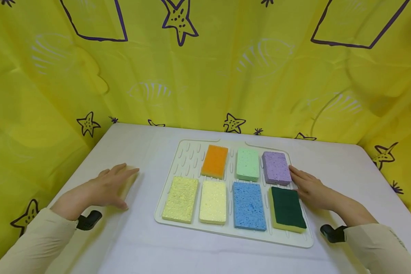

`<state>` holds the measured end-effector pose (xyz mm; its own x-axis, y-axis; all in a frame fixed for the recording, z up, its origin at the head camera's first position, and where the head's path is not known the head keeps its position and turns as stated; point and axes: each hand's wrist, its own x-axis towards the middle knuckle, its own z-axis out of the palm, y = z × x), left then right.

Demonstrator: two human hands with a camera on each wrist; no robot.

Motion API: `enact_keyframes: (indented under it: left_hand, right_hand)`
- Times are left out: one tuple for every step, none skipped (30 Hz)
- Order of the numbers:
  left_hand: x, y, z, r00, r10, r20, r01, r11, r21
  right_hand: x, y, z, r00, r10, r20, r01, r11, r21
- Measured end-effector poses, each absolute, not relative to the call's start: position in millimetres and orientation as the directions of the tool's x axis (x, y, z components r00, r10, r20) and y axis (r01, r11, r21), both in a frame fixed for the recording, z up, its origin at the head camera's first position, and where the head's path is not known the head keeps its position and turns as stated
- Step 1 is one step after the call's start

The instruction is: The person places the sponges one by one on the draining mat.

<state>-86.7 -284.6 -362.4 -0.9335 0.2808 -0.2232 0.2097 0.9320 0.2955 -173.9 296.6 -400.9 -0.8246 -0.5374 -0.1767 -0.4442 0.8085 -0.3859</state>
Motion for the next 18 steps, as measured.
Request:
enact_keyframes:
  left_hand:
    - [-86.4, -286.0, -362.0, -0.933, 0.277, -0.23, 0.203, 0.933, 0.298]
    - [-86.2, -287.3, -361.6, -0.932, 0.273, -0.238, 0.197, 0.934, 0.3]
    - [-86.3, -288.4, -361.3, -0.932, 0.27, -0.243, 0.191, 0.934, 0.302]
    - [-86.5, -289.3, -361.1, -0.931, 0.266, -0.251, 0.185, 0.935, 0.302]
    - [-86.9, -290.2, -361.0, -0.93, 0.264, -0.257, 0.183, 0.936, 0.3]
    - [-87.6, -290.6, -360.9, -0.929, 0.265, -0.257, 0.184, 0.936, 0.299]
    - [-88.3, -290.9, -360.7, -0.929, 0.263, -0.26, 0.183, 0.937, 0.296]
    - [-89.0, -291.2, -360.5, -0.928, 0.262, -0.264, 0.181, 0.939, 0.293]
    - [-89.7, -291.5, -360.2, -0.928, 0.26, -0.267, 0.179, 0.94, 0.291]
    - [-90.3, -291.7, -359.9, -0.926, 0.256, -0.276, 0.174, 0.941, 0.291]
    - [-90.8, -291.9, -359.6, -0.925, 0.254, -0.283, 0.17, 0.942, 0.29]
    - [-91.4, -292.1, -359.2, -0.924, 0.25, -0.291, 0.165, 0.943, 0.288]
    - [-91.9, -292.2, -358.9, -0.921, 0.247, -0.301, 0.159, 0.944, 0.288]
    - [-92.5, -292.5, -358.6, -0.918, 0.246, -0.31, 0.156, 0.945, 0.287]
    - [-93.3, -292.6, -358.5, -0.917, 0.247, -0.315, 0.157, 0.946, 0.284]
    - [-94.1, -292.7, -358.4, -0.914, 0.247, -0.321, 0.158, 0.947, 0.28]
    - [-95.1, -292.7, -358.2, -0.913, 0.249, -0.324, 0.161, 0.948, 0.275]
    - [-96.1, -292.7, -358.2, -0.911, 0.249, -0.329, 0.163, 0.949, 0.268]
  right_hand:
    - [-173.8, 296.7, -400.8, -0.825, -0.537, -0.176, -0.444, 0.808, -0.387]
    - [-173.8, 296.9, -400.9, -0.825, -0.537, -0.176, -0.444, 0.809, -0.386]
    - [-173.7, 297.2, -401.0, -0.825, -0.537, -0.175, -0.445, 0.809, -0.385]
    - [-173.6, 297.7, -401.4, -0.824, -0.54, -0.172, -0.448, 0.807, -0.385]
    - [-173.5, 297.8, -401.5, -0.824, -0.54, -0.171, -0.448, 0.807, -0.385]
    - [-173.4, 297.8, -401.6, -0.825, -0.539, -0.171, -0.447, 0.807, -0.385]
    - [-173.3, 297.7, -401.7, -0.826, -0.537, -0.173, -0.445, 0.808, -0.385]
    - [-173.4, 297.8, -401.8, -0.826, -0.536, -0.175, -0.444, 0.809, -0.385]
    - [-173.4, 297.6, -401.9, -0.826, -0.536, -0.177, -0.443, 0.81, -0.384]
    - [-173.6, 297.4, -401.9, -0.825, -0.536, -0.179, -0.443, 0.81, -0.384]
    - [-173.7, 296.9, -401.7, -0.826, -0.533, -0.184, -0.439, 0.813, -0.383]
    - [-173.8, 296.6, -401.6, -0.825, -0.534, -0.186, -0.44, 0.813, -0.382]
    - [-173.9, 296.5, -401.6, -0.824, -0.535, -0.187, -0.441, 0.813, -0.381]
    - [-174.0, 296.4, -401.5, -0.823, -0.536, -0.188, -0.443, 0.813, -0.378]
    - [-174.0, 296.3, -401.4, -0.823, -0.536, -0.187, -0.444, 0.813, -0.376]
    - [-174.0, 296.3, -401.3, -0.823, -0.536, -0.187, -0.444, 0.813, -0.376]
    - [-174.0, 296.6, -401.5, -0.822, -0.54, -0.182, -0.45, 0.811, -0.373]
    - [-173.8, 296.5, -401.3, -0.822, -0.54, -0.181, -0.451, 0.811, -0.373]
